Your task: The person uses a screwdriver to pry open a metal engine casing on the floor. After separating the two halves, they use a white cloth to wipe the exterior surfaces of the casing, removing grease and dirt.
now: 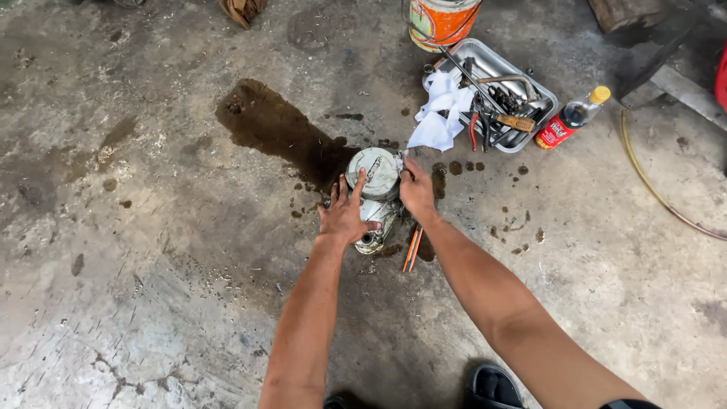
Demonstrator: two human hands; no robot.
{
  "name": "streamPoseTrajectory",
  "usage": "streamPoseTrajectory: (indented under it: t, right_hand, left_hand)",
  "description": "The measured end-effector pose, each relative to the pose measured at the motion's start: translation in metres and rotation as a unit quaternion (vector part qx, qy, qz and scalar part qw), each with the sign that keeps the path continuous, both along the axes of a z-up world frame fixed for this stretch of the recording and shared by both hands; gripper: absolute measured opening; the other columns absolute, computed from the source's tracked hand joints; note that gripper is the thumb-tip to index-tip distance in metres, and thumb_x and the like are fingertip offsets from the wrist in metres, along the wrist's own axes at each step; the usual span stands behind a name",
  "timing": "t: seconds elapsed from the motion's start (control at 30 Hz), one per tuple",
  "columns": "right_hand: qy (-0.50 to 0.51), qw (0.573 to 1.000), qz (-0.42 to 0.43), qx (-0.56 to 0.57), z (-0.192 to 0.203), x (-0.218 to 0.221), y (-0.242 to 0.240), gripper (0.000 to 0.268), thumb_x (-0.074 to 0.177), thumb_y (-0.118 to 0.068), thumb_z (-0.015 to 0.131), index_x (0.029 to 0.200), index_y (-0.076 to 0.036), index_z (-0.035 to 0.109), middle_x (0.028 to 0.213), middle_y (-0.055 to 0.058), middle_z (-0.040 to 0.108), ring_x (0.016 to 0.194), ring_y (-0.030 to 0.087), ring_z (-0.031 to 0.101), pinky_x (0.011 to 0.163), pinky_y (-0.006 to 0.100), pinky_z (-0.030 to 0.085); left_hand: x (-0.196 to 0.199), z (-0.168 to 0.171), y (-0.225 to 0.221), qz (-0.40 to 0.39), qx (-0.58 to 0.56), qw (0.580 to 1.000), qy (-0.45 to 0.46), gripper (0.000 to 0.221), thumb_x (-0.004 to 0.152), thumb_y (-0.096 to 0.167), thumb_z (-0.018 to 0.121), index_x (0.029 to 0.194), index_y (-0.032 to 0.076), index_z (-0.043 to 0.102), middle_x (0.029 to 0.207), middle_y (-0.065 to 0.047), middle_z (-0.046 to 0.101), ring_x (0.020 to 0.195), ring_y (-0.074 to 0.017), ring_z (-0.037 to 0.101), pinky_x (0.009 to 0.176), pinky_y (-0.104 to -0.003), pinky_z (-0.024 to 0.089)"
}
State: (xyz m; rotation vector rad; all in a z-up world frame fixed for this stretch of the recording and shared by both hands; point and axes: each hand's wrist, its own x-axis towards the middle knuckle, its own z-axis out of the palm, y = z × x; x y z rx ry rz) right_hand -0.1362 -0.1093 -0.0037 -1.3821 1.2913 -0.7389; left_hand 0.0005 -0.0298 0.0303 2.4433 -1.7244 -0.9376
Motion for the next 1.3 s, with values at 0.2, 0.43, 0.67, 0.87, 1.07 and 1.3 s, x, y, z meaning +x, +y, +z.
streamPoseTrajectory:
  t: [0.2,0.43,0.67,0.87,1.07,1.3]
  right_hand:
    - [0.157,0.961,0.081,-0.212,-0.146,-0.027,-0.016,0.048,0.088,-0.004,0.067,0.136,-0.008,0.062,0.133,0.019,0.052,0.12,0.05,0.06,0.102,0.058,0.056]
    - [0.154,0.94,0.167,-0.255,-0.138,-0.048,-0.02,0.016,0.088,0.003,0.061,0.096,-0.003,0.074,0.11,0.013,0.053,0.102,0.047,0.066,0.082,0.054,0.062]
    - [0.124,0.99,-0.029,-0.068,-0.114,-0.028,-0.014,0.031,0.09,-0.019,0.07,0.121,-0.016,0.067,0.088,0.012,0.071,0.087,0.036,0.071,0.075,0.052,0.056]
    - [0.138,0.966,0.041,-0.216,-0.147,-0.038,0.003,0.036,0.084,-0.006,0.067,0.118,-0.012,0.075,0.112,0.021,0.068,0.104,0.048,0.067,0.087,0.053,0.06]
    - [0.165,0.941,0.15,-0.256,-0.121,-0.048,0.0,0.034,0.091,-0.002,0.059,0.122,-0.009,0.072,0.106,0.017,0.061,0.098,0.045,0.065,0.081,0.051,0.059]
    - [0.183,0.981,0.032,0.056,-0.117,-0.052,-0.003,0.041,0.097,-0.043,0.06,0.127,-0.019,0.075,0.112,0.015,0.077,0.111,0.034,0.072,0.093,0.049,0.056]
  left_hand:
    - [0.0,-0.008,-0.002,-0.002,0.004,1.0,-0.02,0.117,0.087,0.053,0.077,0.166,0.036,-0.008,0.172,-0.019,0.011,0.159,-0.034,0.014,0.116,-0.073,0.023]
    - [-0.002,-0.011,0.003,0.003,-0.006,1.0,-0.026,0.115,0.088,0.053,0.076,0.165,0.037,-0.008,0.173,-0.018,0.011,0.16,-0.0321,0.014,0.117,-0.072,0.022]
    - [0.002,-0.017,0.0,0.01,-0.011,1.0,-0.016,0.117,0.086,0.054,0.077,0.165,0.039,-0.008,0.173,-0.017,0.011,0.16,-0.032,0.014,0.117,-0.072,0.021]
    - [0.001,-0.017,-0.002,0.011,-0.006,1.0,-0.009,0.119,0.085,0.054,0.078,0.165,0.04,-0.008,0.173,-0.016,0.01,0.16,-0.0325,0.014,0.117,-0.072,0.021]
    - [-0.002,-0.015,-0.001,0.016,-0.001,1.0,-0.015,0.117,0.087,0.054,0.077,0.165,0.04,-0.01,0.173,-0.016,0.009,0.16,-0.0317,0.012,0.117,-0.071,0.019]
    - [-0.004,-0.011,0.003,0.028,-0.009,1.0,-0.007,0.116,0.087,0.052,0.078,0.165,0.04,-0.007,0.173,-0.015,0.01,0.16,-0.031,0.012,0.119,-0.07,0.019]
